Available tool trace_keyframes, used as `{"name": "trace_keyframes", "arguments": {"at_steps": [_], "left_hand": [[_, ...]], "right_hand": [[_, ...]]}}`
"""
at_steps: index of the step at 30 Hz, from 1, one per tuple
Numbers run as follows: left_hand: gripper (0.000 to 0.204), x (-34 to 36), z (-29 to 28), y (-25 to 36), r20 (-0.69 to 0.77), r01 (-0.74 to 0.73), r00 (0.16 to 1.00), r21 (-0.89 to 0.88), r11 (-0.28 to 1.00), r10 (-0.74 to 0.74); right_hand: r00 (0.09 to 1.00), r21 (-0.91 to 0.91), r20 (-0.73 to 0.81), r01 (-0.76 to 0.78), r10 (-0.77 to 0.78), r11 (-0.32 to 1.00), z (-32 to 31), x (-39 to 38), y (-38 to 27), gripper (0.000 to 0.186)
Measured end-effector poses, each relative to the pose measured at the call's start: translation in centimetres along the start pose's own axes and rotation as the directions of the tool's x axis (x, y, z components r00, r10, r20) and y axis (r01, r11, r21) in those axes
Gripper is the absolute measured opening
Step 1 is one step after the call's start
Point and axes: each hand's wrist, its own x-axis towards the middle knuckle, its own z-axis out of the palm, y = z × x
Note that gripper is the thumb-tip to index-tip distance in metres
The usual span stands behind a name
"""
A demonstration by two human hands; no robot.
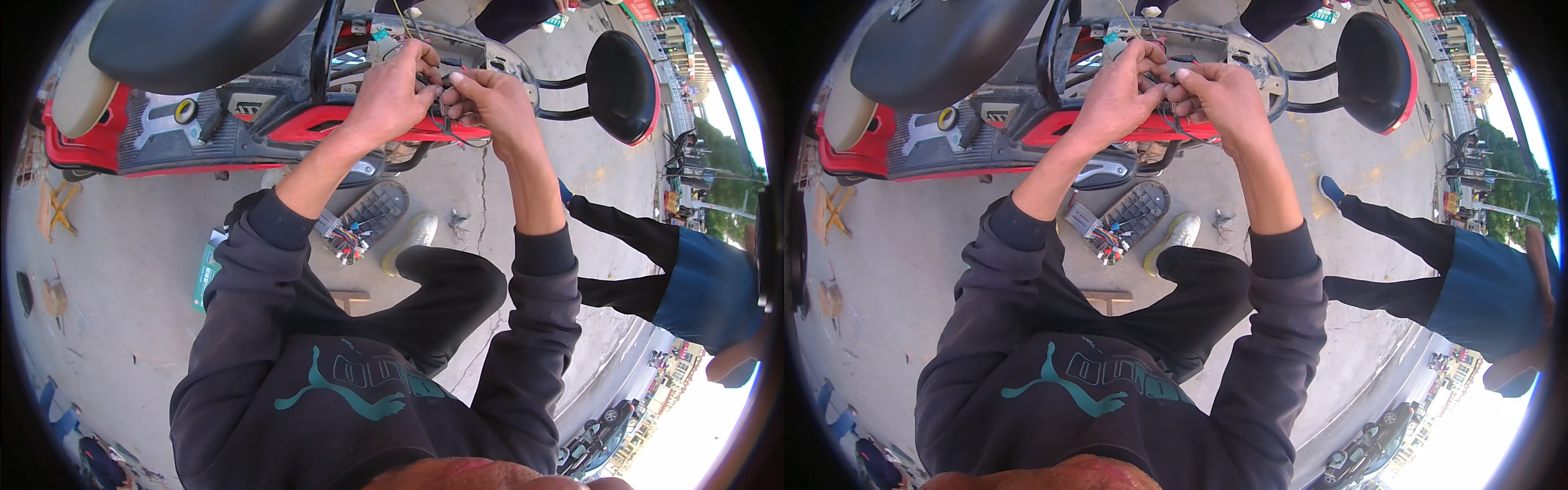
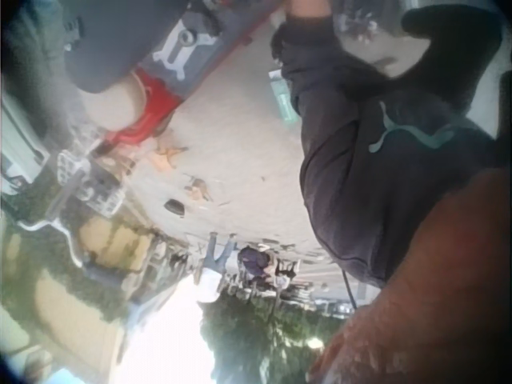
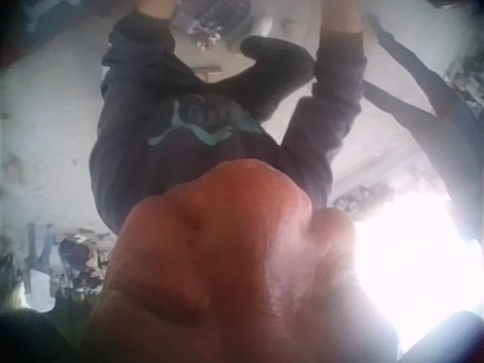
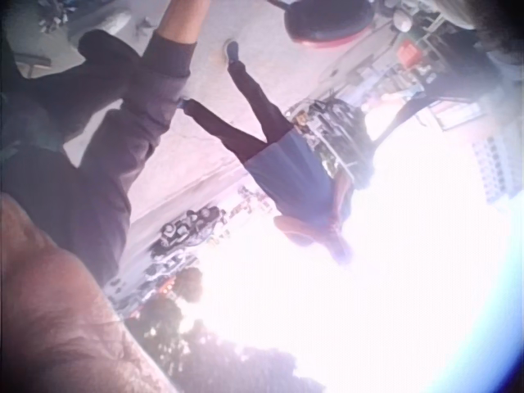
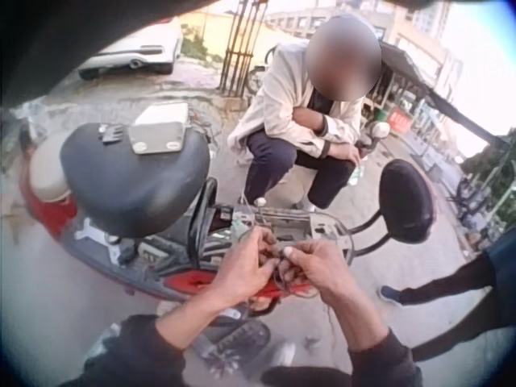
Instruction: The person repairs the wiring of a red electric scooter. They strip wire ends, twist them together, and wrap the connections with electrical tape. The person uses pliers and electrical tape to complete the repair.
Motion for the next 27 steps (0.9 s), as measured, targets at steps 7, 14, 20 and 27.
{"name": "trace_keyframes", "arguments": {"at_steps": [7, 14, 20, 27], "left_hand": [[0.031, 0.1, 0.0, -0.6, -0.039, -0.011, 0.999, -0.020, 1.000, 0.010], [0.030, 0.0, -0.1, 0.0, -0.080, -0.031, 0.996, 0.013, 0.999, 0.032], [0.030, 0.0, -0.2, 0.6, -0.042, 0.013, 0.999, 0.003, 1.000, -0.013], [0.034, 0.1, 0.0, 0.4, -0.030, -0.016, 0.999, 0.004, 1.000, 0.016]], "right_hand": [[0.988, -0.056, 0.071, -0.137, 0.141, 0.989, -0.2, 0.4, -1.5, 0.029], [0.970, -0.188, 0.213, -0.077, 0.117, 0.979, -1.1, -0.2, -2.0, 0.043], [0.972, -0.797, 0.235, 0.192, 0.003, 0.572, -0.4, 2.3, -2.8, 0.039], [0.948, -0.909, 0.317, 0.305, -0.005, 0.284, -0.5, 3.7, -3.0, 0.024]]}}
